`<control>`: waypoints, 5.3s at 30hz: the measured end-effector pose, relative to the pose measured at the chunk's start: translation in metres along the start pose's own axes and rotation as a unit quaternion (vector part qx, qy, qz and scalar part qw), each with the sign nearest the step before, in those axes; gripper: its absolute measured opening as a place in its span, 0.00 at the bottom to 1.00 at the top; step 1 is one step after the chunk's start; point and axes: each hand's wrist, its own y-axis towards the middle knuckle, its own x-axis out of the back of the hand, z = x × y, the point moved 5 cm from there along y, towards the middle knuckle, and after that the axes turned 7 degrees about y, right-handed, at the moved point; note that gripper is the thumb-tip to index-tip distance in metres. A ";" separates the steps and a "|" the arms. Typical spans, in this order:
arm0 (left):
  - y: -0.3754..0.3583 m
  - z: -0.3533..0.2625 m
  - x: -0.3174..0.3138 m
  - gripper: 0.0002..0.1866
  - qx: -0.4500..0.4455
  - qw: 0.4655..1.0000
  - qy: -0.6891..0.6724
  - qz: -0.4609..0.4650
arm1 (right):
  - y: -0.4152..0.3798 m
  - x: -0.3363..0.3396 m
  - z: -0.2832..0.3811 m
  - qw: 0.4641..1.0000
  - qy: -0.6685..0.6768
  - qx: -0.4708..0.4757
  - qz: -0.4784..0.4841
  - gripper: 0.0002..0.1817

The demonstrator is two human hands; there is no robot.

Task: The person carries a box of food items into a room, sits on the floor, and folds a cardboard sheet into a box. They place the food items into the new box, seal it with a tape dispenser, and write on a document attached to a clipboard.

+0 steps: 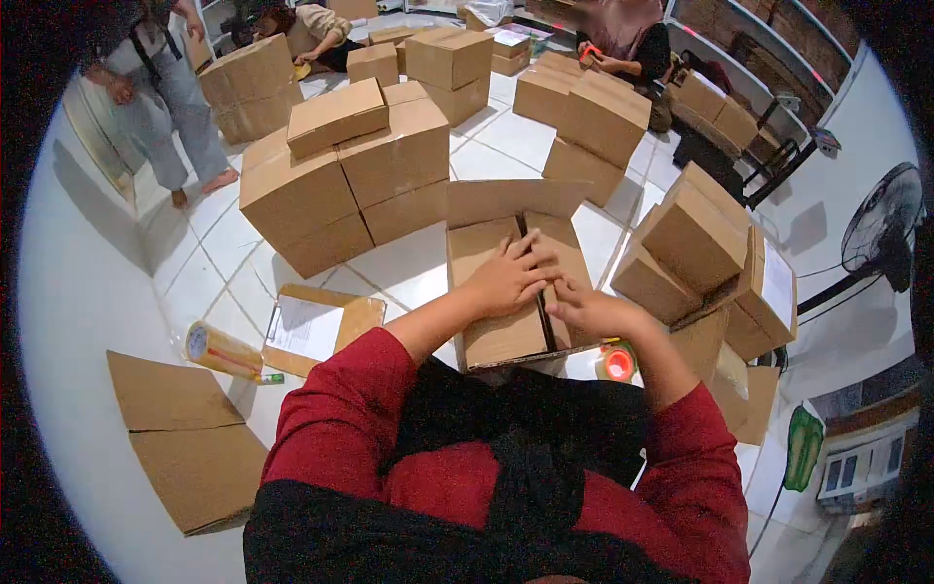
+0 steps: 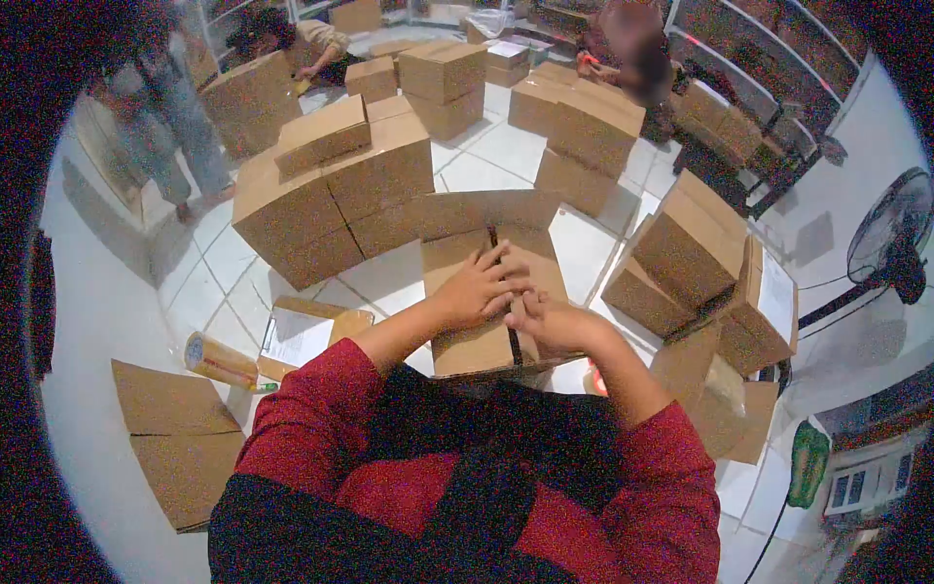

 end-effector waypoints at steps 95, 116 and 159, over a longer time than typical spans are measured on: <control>-0.036 0.007 -0.008 0.20 0.235 0.961 0.045 0.140 | 0.010 0.042 -0.033 0.953 0.073 0.101 -0.276 0.33; -0.008 0.013 -0.021 0.13 0.484 0.567 -0.666 0.019 | 0.005 0.040 -0.019 0.940 0.043 0.172 -0.292 0.41; -0.154 0.099 -0.106 0.11 0.684 0.514 -0.517 0.035 | 0.054 0.018 0.047 0.908 -0.359 0.113 -0.186 0.28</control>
